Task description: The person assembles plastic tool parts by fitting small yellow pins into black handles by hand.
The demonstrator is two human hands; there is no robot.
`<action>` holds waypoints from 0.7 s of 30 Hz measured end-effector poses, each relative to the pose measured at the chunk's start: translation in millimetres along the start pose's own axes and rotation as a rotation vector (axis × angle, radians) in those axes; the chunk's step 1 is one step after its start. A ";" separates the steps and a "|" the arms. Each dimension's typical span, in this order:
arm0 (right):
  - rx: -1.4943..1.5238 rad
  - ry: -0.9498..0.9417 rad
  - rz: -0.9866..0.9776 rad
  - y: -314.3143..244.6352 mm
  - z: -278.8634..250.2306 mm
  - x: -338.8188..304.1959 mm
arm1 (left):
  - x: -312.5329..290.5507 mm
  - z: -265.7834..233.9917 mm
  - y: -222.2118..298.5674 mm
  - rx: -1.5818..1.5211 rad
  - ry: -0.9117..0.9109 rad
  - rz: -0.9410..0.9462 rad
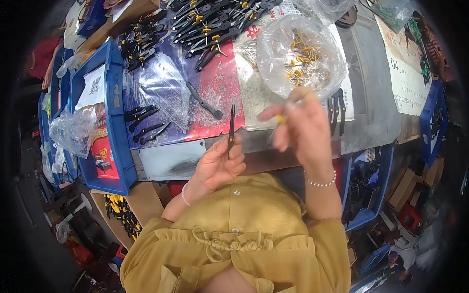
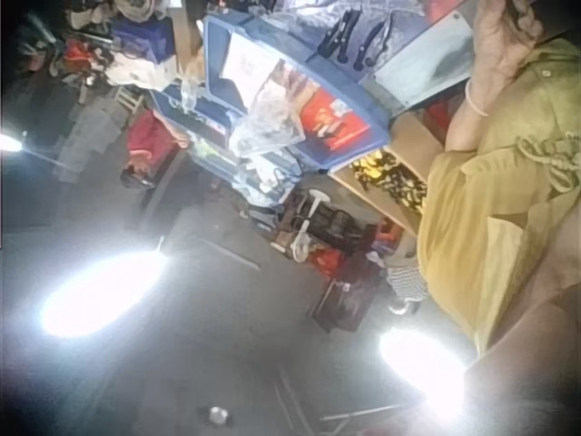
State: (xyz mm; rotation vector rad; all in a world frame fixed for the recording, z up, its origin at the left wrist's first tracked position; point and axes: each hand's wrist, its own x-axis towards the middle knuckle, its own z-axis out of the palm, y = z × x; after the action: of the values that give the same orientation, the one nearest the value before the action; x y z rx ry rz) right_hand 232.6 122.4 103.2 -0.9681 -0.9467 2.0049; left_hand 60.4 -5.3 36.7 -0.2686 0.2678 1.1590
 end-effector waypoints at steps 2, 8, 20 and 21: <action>-0.089 -0.068 0.117 8.3 11.3 -12.6 | -0.2 -0.8 -0.9 -0.047 -0.019 0.010; -0.146 -0.038 0.152 14.8 26.1 -23.9 | -1.1 -1.3 -2.4 -0.062 -0.024 0.031; -0.818 -0.280 -0.226 17.4 30.9 -36.6 | -7.1 2.1 -2.8 0.068 0.082 0.072; -0.818 -0.278 -0.226 13.5 31.8 -37.7 | -6.4 0.0 -2.3 0.041 0.039 0.083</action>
State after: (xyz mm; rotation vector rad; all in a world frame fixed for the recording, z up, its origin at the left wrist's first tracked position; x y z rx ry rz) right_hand 220.0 75.3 118.5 -0.9285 -2.0208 1.5779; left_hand 60.0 -11.7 39.1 -0.2460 0.3391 1.2300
